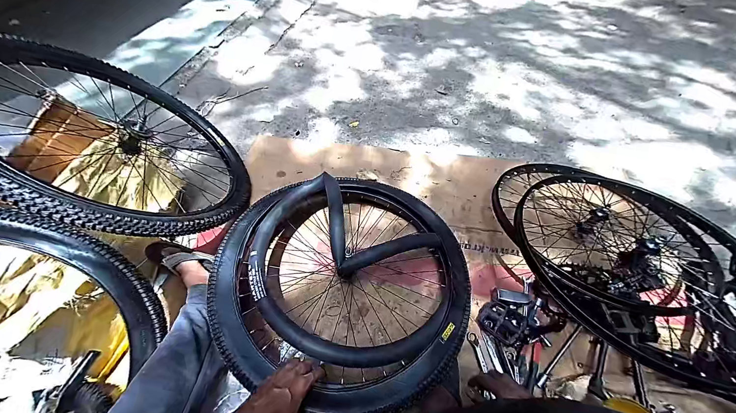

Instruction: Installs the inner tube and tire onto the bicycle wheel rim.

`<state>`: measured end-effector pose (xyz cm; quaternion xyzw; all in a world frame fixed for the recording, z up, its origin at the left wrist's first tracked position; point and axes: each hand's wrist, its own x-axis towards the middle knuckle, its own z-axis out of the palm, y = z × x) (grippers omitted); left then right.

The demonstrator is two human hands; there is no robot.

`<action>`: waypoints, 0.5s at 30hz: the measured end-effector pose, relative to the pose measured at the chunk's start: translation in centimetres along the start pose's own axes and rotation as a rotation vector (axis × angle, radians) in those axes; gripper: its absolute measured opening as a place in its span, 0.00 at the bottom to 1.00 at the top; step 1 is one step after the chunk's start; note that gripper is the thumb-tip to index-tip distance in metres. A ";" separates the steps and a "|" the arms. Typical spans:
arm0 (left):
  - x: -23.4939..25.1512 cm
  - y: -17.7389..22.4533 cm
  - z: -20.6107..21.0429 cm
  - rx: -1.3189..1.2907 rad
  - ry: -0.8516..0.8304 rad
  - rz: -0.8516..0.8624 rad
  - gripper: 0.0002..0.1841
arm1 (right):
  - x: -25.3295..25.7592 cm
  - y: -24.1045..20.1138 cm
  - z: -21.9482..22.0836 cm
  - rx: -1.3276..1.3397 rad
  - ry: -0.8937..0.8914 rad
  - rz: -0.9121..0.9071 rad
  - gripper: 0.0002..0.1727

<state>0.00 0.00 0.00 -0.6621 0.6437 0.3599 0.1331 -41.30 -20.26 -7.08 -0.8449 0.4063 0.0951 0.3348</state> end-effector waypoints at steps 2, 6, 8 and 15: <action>1.0 1.3 1.2 -0.005 0.031 -0.020 0.58 | 3.9 -6.0 -2.6 -0.078 0.114 -0.251 0.31; 2.6 3.0 1.4 0.083 -0.060 -0.126 0.57 | 12.0 -11.6 -2.9 -0.227 -0.331 -0.501 0.62; 2.6 2.9 1.3 0.110 -0.103 -0.128 0.56 | 12.4 -12.1 -1.3 -0.321 -0.504 -0.535 0.76; 1.6 1.3 2.0 0.226 0.109 -0.067 0.34 | 10.0 -9.7 0.6 -0.399 -0.268 -0.643 0.61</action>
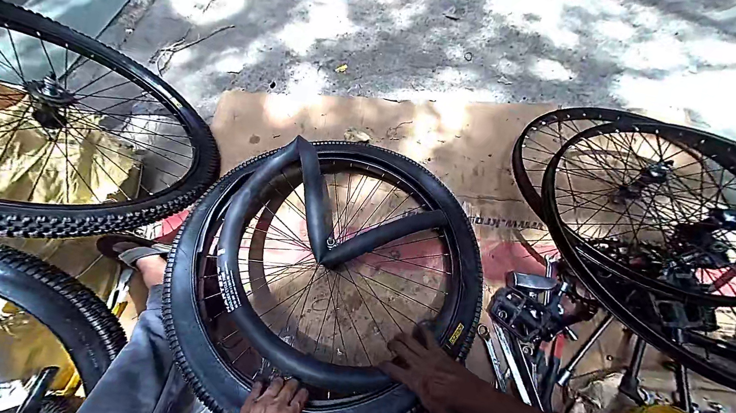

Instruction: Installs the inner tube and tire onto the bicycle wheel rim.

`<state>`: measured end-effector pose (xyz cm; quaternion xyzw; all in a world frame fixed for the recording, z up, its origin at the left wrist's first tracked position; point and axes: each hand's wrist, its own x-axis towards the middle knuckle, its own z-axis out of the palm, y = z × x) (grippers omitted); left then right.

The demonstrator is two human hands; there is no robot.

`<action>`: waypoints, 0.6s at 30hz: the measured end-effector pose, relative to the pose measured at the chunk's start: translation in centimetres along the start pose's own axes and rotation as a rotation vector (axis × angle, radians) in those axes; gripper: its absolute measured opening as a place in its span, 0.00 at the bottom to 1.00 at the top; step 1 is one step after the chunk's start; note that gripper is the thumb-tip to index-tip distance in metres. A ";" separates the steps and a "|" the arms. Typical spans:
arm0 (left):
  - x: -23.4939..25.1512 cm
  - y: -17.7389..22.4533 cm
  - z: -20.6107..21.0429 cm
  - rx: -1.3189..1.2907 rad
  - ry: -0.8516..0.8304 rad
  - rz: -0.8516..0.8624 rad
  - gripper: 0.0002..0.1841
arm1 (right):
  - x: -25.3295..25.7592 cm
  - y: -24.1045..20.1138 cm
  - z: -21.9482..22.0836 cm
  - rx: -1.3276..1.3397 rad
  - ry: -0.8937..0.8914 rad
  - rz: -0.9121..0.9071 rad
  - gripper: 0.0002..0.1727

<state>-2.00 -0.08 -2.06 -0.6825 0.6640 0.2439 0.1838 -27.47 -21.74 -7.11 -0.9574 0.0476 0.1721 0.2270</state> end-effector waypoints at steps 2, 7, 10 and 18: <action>-0.8 -0.1 -2.8 -0.014 0.030 0.005 0.37 | -0.1 -0.1 -0.9 -0.023 -0.043 0.043 0.65; -1.3 -2.4 -6.0 -0.132 0.173 -0.046 0.70 | 0.1 0.6 -4.6 0.008 -0.040 -0.138 0.39; 1.1 -3.0 -6.5 -0.108 -0.150 -0.125 0.73 | 0.7 -0.3 -4.9 0.029 -0.103 -0.132 0.36; 0.5 1.2 -4.9 -0.072 -0.124 -0.009 0.37 | -2.7 5.4 -6.0 -0.154 -0.183 0.174 0.45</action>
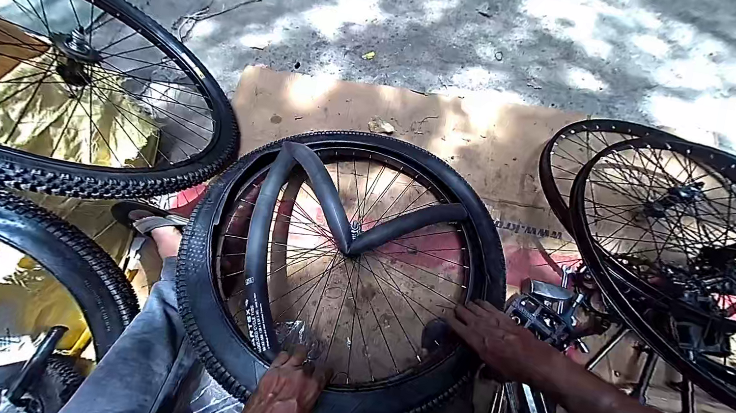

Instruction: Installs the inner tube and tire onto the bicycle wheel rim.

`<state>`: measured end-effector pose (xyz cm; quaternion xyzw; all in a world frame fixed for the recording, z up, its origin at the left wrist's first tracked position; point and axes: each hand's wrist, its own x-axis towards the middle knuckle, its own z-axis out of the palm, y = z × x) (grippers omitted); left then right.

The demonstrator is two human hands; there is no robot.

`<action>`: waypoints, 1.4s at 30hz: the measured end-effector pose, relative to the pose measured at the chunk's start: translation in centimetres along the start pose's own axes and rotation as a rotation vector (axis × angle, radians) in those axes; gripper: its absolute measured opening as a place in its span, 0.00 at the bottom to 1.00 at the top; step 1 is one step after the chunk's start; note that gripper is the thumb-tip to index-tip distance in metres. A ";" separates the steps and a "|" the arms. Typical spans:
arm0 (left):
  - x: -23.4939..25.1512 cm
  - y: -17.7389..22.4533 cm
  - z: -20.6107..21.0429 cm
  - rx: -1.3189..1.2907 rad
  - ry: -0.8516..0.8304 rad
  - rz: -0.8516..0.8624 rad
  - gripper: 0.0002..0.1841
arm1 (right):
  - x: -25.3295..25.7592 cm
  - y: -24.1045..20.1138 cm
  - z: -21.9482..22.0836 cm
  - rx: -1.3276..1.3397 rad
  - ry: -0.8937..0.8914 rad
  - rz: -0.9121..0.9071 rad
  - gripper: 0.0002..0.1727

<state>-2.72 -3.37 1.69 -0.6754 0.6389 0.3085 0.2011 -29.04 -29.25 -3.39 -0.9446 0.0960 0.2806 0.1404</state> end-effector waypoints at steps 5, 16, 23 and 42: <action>3.9 3.8 3.8 -0.277 -0.041 0.064 0.42 | 2.3 1.2 1.0 -0.090 -0.219 0.034 0.18; 6.0 4.0 4.5 -0.252 -0.064 0.068 0.54 | 2.6 -1.0 6.3 0.067 0.053 -0.003 0.65; 3.6 -3.2 4.0 -0.050 -0.173 0.223 0.50 | 1.8 -3.7 -0.6 0.430 -0.121 -0.241 0.56; -2.2 3.6 4.5 -0.356 0.414 0.150 0.34 | 13.4 -0.4 -8.5 0.261 0.822 0.146 0.26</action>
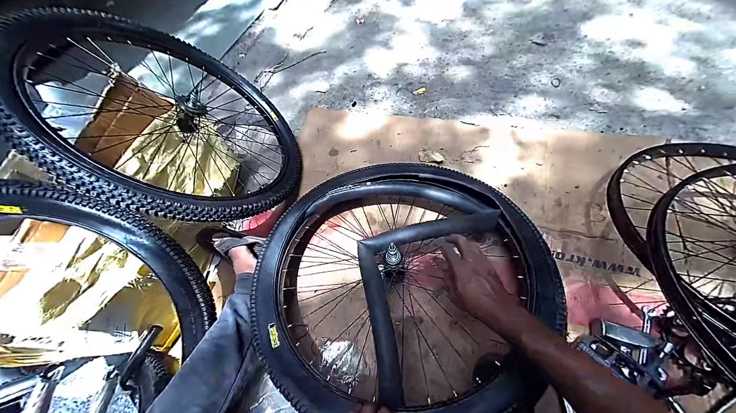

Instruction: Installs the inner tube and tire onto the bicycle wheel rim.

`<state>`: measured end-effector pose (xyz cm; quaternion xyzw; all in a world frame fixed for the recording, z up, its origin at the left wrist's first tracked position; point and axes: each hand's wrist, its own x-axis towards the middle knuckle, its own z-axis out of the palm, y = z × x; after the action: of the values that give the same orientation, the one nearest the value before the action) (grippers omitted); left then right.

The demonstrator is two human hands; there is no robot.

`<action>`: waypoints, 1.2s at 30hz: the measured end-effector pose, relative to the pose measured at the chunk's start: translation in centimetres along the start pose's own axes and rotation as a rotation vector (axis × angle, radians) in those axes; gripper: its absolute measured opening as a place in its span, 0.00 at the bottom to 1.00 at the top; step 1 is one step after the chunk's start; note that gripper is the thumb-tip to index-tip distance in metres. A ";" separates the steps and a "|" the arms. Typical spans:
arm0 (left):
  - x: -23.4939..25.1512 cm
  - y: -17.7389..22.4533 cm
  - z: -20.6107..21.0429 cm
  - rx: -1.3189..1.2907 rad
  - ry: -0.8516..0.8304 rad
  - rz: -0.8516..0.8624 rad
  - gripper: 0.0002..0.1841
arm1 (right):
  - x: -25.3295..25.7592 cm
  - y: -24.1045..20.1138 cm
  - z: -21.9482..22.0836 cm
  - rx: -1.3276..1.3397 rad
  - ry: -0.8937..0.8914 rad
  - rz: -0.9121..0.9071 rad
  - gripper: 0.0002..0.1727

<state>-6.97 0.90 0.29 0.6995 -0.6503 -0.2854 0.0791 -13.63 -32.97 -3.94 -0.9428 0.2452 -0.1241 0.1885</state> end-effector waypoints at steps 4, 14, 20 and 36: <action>0.5 1.7 2.5 0.122 0.103 0.037 0.36 | 3.6 2.8 -0.2 -0.150 -0.080 -0.038 0.38; 0.6 -2.5 -0.2 0.136 0.015 -0.156 0.41 | 4.8 1.6 -15.3 -0.096 0.572 -0.081 0.12; 1.4 -1.5 -2.8 0.122 -0.050 -0.160 0.39 | -7.7 12.6 -13.3 -0.359 -0.402 0.106 0.31; 3.1 -0.9 -3.1 0.149 -0.112 -0.291 0.40 | -9.4 -4.3 0.8 0.276 -0.688 -0.292 0.18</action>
<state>-4.62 -2.79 1.48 0.7733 -0.5647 -0.2836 -0.0515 -19.52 -24.47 -4.20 -0.9201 0.0123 0.1415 0.3649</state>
